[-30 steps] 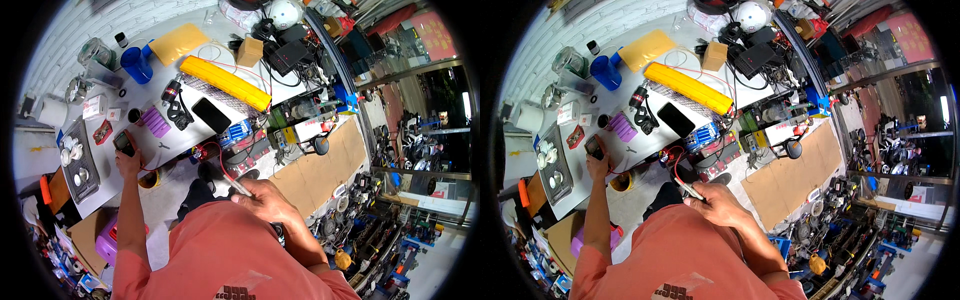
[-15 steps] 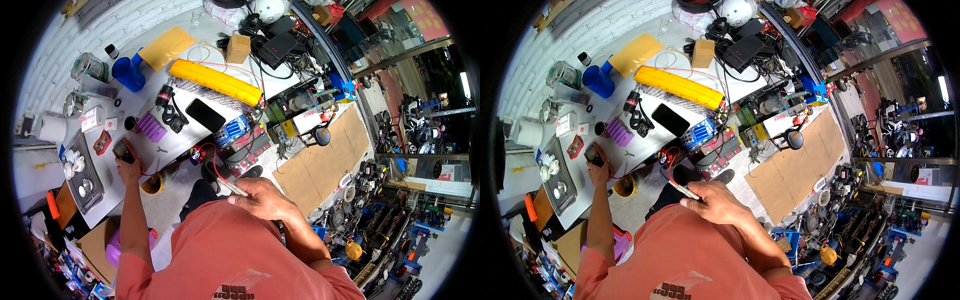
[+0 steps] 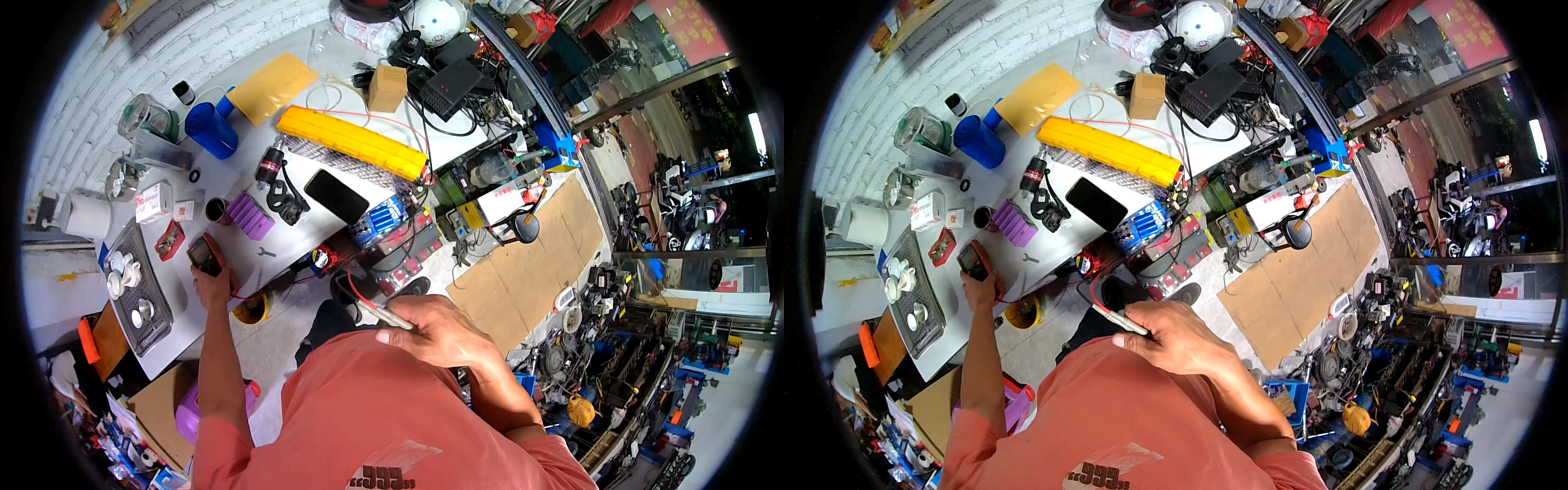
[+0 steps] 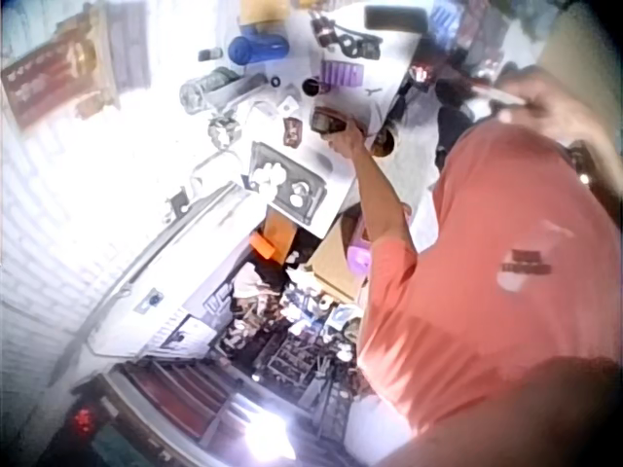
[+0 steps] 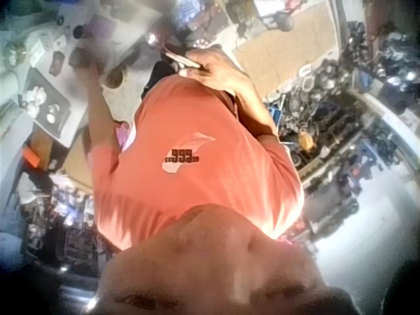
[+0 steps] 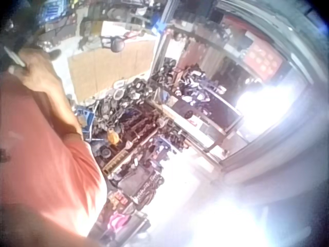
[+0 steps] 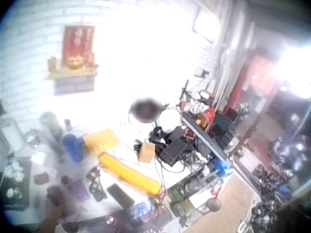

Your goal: The person works on a small electronic device, likely a battery pack, at a cluttered workbench. They strip wires, connect them to the device, and use a multimeter to test the electrical connections. The person also uses a heat gun on the device and handles various tools and components throughout the process.

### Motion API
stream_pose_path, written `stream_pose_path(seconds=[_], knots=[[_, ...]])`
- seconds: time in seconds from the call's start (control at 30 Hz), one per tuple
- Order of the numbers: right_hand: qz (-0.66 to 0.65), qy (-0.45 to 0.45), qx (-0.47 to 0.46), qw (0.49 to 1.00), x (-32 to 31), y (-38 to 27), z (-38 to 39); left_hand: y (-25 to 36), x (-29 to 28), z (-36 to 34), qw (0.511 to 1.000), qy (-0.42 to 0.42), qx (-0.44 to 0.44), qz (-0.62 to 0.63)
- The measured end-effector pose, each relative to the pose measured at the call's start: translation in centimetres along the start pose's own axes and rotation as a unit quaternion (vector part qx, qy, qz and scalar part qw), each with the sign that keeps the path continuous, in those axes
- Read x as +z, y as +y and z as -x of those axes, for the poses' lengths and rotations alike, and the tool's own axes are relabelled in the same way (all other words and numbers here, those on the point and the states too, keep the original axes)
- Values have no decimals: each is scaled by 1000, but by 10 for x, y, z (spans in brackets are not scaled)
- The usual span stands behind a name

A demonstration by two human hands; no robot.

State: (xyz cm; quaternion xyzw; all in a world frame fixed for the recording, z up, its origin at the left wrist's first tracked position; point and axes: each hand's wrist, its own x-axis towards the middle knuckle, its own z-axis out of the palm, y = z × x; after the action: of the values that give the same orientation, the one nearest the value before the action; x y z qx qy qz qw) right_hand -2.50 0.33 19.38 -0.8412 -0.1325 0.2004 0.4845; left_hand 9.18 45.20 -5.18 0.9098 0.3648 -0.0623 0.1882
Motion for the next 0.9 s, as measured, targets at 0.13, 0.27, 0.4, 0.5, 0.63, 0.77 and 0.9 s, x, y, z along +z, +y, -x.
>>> stream_pose_path(seconds=[0.13, 0.27, 0.4, 0.5, 0.63, 0.77, 0.9], knots=[[-7, 10, -10, 1000, -8, -9, -1, -35, 3, -11, 990, -12, 65, 123], [-9, 46, 28, 998, -16, -11, -2, -26, -20, 36, 939, -39, 179, 290], [-39, 76, 101, 991, -20, -17, -11, 4, -54, 97, 863, -147, 291, 386], [-131, 137, 71, 979, -15, -12, -21, 53, -74, 132, 850, -232, 312, 356], [-152, 152, 106, 971, -23, -10, -37, 96, -88, 160, 760, -335, 356, 427], [93, 72, 71, 991, -33, -12, -37, 119, -93, 172, 640, -439, 340, 531], [155, -34, -51, 986, -38, 3, -36, 159, -130, 178, 578, -561, 314, 503]])
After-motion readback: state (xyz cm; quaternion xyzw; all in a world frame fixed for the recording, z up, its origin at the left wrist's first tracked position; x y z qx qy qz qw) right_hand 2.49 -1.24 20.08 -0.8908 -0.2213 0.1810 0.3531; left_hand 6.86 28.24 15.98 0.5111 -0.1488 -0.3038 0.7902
